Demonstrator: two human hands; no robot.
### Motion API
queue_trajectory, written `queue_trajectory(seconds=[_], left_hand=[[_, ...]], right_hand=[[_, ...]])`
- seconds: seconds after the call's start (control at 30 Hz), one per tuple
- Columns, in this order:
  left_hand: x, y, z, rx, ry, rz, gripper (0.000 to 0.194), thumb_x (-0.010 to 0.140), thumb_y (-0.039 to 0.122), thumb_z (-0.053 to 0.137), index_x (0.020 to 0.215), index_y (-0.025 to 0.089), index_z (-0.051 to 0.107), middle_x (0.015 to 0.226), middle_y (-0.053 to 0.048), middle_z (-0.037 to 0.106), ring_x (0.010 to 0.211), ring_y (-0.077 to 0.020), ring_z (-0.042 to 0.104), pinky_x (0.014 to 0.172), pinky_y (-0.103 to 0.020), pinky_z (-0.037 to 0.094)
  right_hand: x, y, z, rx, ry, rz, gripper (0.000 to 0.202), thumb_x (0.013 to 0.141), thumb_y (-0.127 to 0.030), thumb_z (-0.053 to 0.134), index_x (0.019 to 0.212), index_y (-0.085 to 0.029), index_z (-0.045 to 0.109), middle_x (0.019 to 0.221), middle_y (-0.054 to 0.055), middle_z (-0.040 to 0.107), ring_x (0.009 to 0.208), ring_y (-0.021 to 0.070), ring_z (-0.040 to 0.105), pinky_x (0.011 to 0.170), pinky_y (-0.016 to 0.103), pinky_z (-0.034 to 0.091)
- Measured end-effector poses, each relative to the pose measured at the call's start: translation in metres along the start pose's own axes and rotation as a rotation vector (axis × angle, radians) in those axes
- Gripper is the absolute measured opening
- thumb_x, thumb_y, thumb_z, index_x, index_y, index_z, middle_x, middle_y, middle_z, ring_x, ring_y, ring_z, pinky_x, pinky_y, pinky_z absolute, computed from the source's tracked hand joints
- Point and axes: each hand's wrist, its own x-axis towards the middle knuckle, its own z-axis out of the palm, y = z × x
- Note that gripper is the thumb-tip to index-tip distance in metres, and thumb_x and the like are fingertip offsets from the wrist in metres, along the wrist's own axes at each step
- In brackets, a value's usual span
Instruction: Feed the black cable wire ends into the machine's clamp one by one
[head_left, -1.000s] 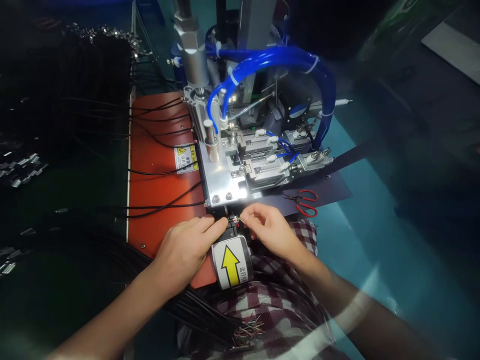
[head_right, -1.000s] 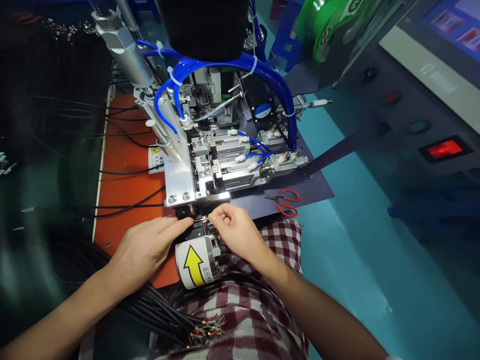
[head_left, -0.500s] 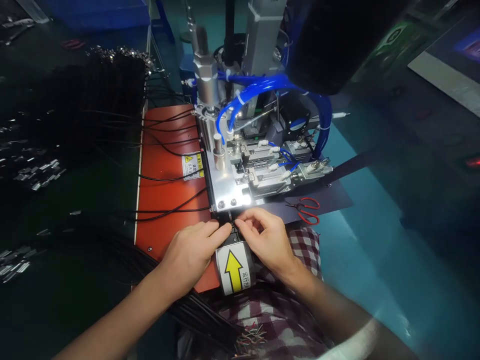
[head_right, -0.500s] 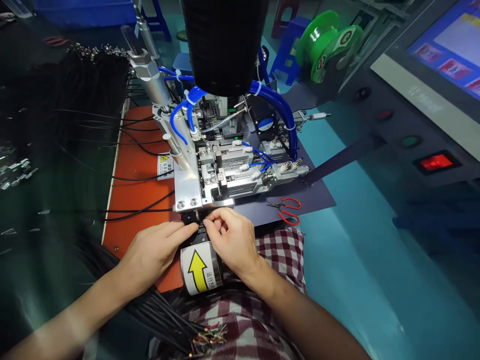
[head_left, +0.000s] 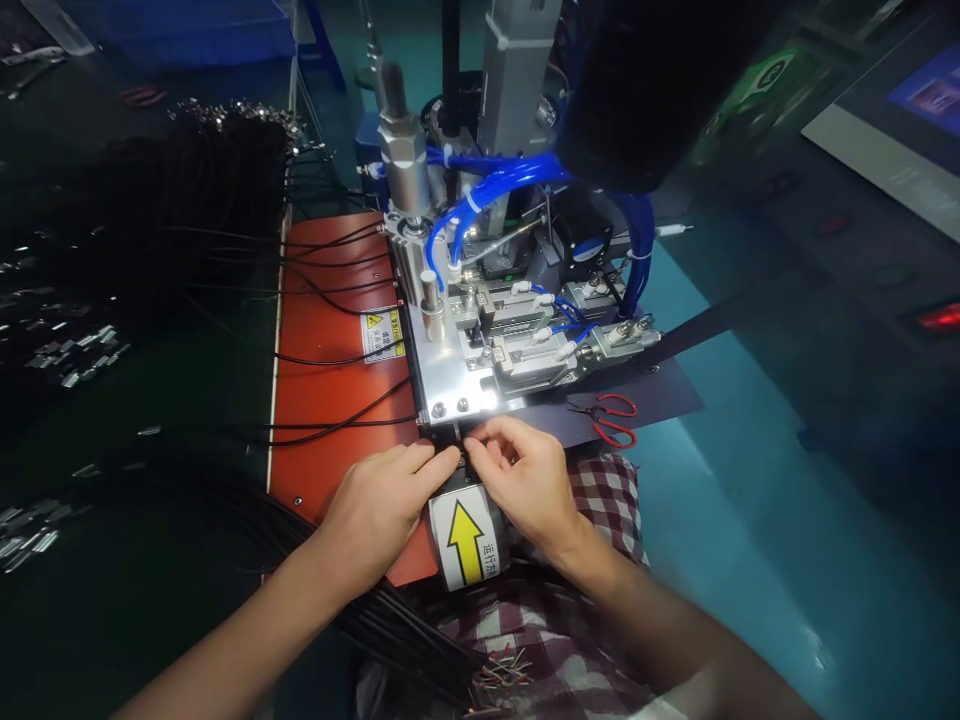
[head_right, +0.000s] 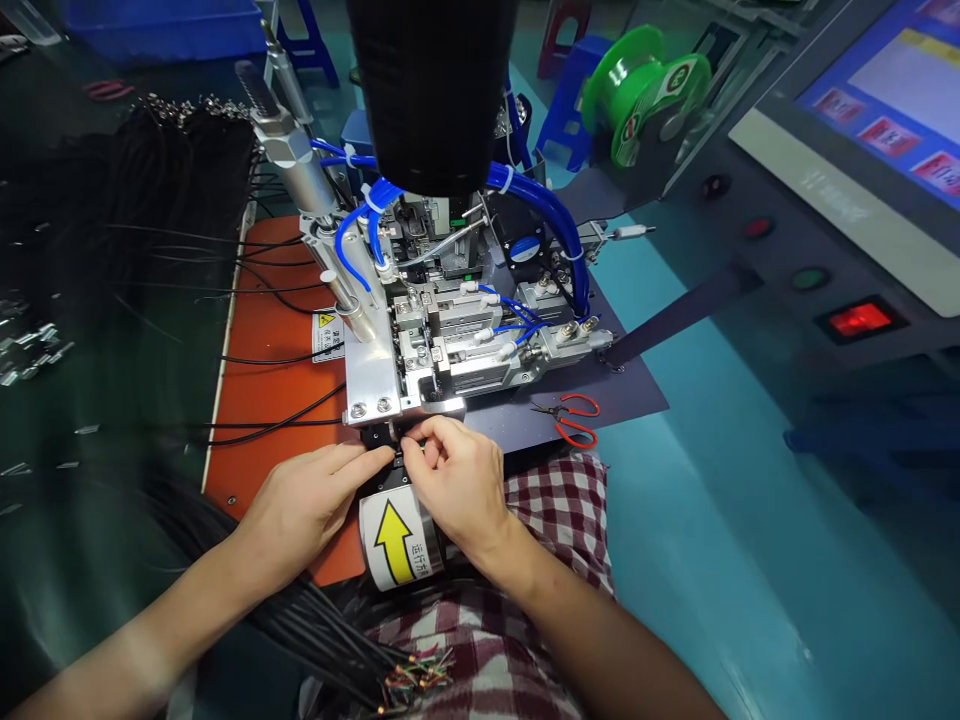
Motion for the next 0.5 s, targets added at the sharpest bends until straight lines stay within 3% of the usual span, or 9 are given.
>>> queue_trajectory(seconds=[0.23, 0.5], left_hand=[[0.0, -0.001, 0.0, -0.01, 0.017, 0.007, 0.032, 0.087, 0.007, 0.037, 0.106, 0.017, 0.061, 0.081, -0.006, 0.066, 0.07, -0.0178, 0.06, 0.058, -0.026, 0.047], [-0.002, -0.002, 0.0, -0.047, 0.007, 0.009, 0.032, 0.087, 0.008, 0.038, 0.108, 0.016, 0.06, 0.087, -0.007, 0.067, 0.072, -0.0199, 0.061, 0.06, -0.029, 0.05]], right_hand=[[-0.001, 0.002, -0.003, 0.036, 0.042, 0.006, 0.011, 0.081, -0.025, 0.056, 0.075, -0.019, 0.062, 0.064, 0.0, 0.058, 0.055, 0.0127, 0.049, 0.055, 0.024, 0.041], [-0.004, 0.015, -0.013, 0.129, -0.006, 0.067, 0.014, 0.083, -0.028, 0.056, 0.077, -0.018, 0.063, 0.064, 0.0, 0.058, 0.05, 0.01, 0.043, 0.049, 0.023, 0.036]])
